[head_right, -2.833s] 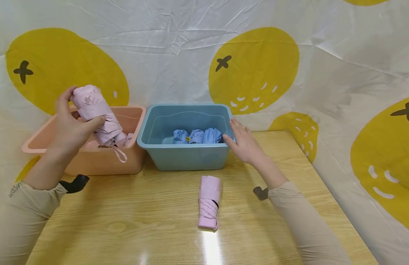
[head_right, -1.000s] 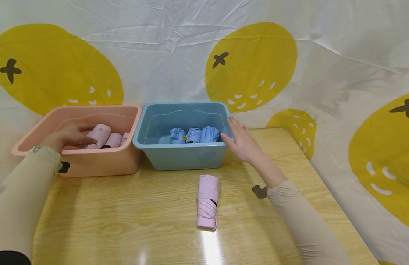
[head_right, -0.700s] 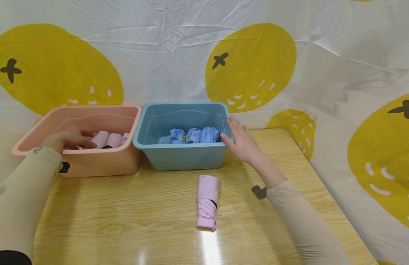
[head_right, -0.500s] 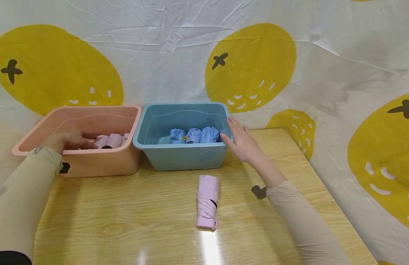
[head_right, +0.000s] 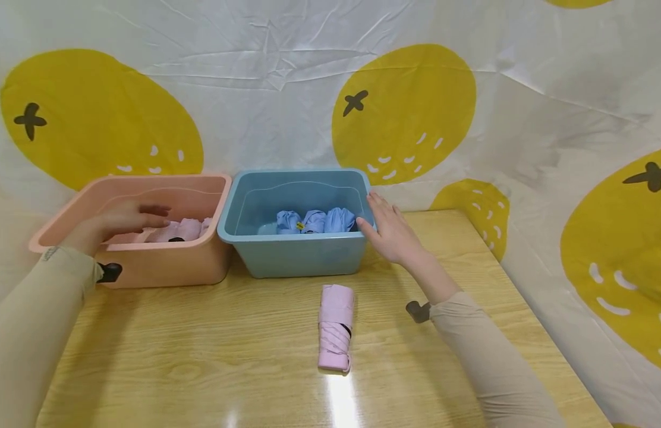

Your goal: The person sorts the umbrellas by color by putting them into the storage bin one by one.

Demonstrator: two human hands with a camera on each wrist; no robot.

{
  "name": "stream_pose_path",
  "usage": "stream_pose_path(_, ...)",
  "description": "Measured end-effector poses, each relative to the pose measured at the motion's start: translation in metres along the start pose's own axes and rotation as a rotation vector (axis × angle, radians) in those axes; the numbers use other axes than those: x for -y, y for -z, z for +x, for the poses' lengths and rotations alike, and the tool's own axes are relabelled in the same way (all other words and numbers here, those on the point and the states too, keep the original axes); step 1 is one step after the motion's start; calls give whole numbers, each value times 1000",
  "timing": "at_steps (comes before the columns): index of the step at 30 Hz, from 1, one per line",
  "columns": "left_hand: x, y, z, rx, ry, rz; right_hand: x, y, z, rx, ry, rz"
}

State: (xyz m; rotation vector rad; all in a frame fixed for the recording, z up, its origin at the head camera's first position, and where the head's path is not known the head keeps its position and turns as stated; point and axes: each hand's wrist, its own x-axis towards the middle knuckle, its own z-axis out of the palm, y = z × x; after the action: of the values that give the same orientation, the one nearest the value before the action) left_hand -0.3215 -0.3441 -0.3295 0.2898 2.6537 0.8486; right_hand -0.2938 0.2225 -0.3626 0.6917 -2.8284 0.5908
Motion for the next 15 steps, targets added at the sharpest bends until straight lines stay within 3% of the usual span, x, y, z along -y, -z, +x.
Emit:
stream_pose_path(10, -51, -20, -21, -280, -69, -54, 0, 0, 0, 9, -6, -1)
stream_pose_path(15, -80, -38, -35, -439, -147, -95, -1, 1, 0, 6, -6, -1)
